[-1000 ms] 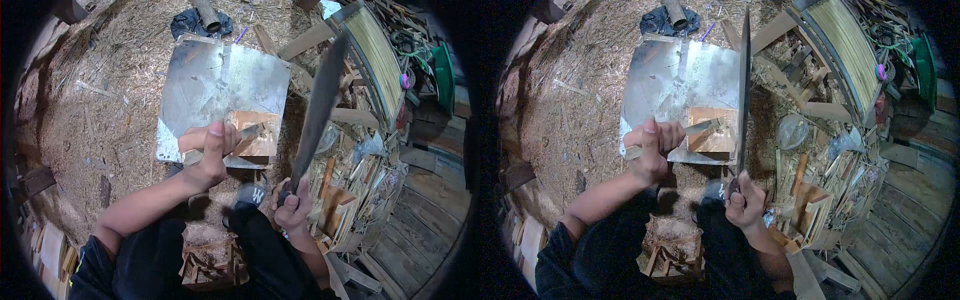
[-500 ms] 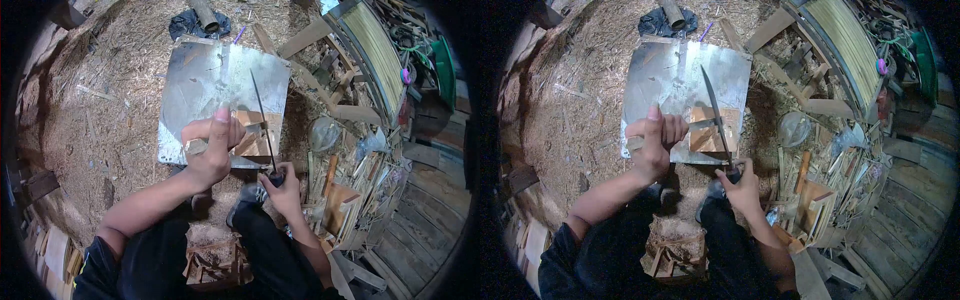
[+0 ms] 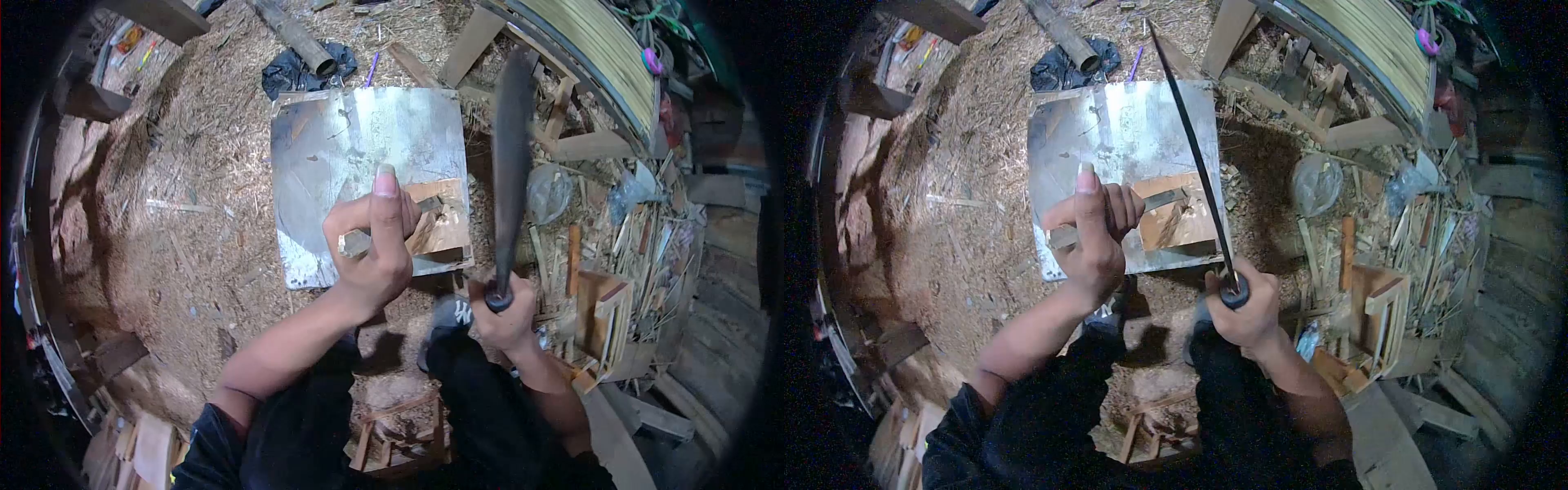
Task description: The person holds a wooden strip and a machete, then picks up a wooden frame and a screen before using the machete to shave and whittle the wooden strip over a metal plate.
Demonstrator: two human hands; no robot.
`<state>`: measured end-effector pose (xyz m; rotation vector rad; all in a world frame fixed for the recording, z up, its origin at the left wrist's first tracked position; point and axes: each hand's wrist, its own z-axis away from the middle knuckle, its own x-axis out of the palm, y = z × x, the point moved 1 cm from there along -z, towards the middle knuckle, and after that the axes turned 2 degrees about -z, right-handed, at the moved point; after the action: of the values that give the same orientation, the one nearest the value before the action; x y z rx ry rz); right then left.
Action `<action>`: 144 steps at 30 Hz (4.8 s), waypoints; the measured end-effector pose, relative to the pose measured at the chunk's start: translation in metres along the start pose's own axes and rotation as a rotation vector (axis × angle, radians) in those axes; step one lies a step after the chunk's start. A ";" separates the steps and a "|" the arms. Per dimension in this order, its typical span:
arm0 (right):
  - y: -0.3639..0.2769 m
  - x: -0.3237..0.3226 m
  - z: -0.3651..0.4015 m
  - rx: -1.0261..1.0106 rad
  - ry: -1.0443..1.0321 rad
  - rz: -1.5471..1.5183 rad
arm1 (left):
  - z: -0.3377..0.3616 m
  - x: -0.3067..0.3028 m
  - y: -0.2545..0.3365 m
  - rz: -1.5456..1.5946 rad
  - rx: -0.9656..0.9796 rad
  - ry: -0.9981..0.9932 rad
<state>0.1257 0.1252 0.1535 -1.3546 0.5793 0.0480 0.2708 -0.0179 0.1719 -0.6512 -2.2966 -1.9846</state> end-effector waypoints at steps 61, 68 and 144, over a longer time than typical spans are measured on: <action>0.069 0.005 0.017 0.668 -0.441 -0.523 | 0.005 -0.067 -0.017 0.309 0.014 -0.370; 0.074 0.004 0.017 0.624 -0.455 -0.416 | 0.025 -0.045 -0.005 0.056 0.173 -0.676; 0.033 0.028 0.003 0.112 -0.201 0.131 | 0.029 -0.038 -0.009 0.180 0.100 -0.228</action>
<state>0.1389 0.1276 0.1118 -1.1854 0.4925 0.2524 0.3099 -0.0020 0.1472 -1.0831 -2.3408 -1.7866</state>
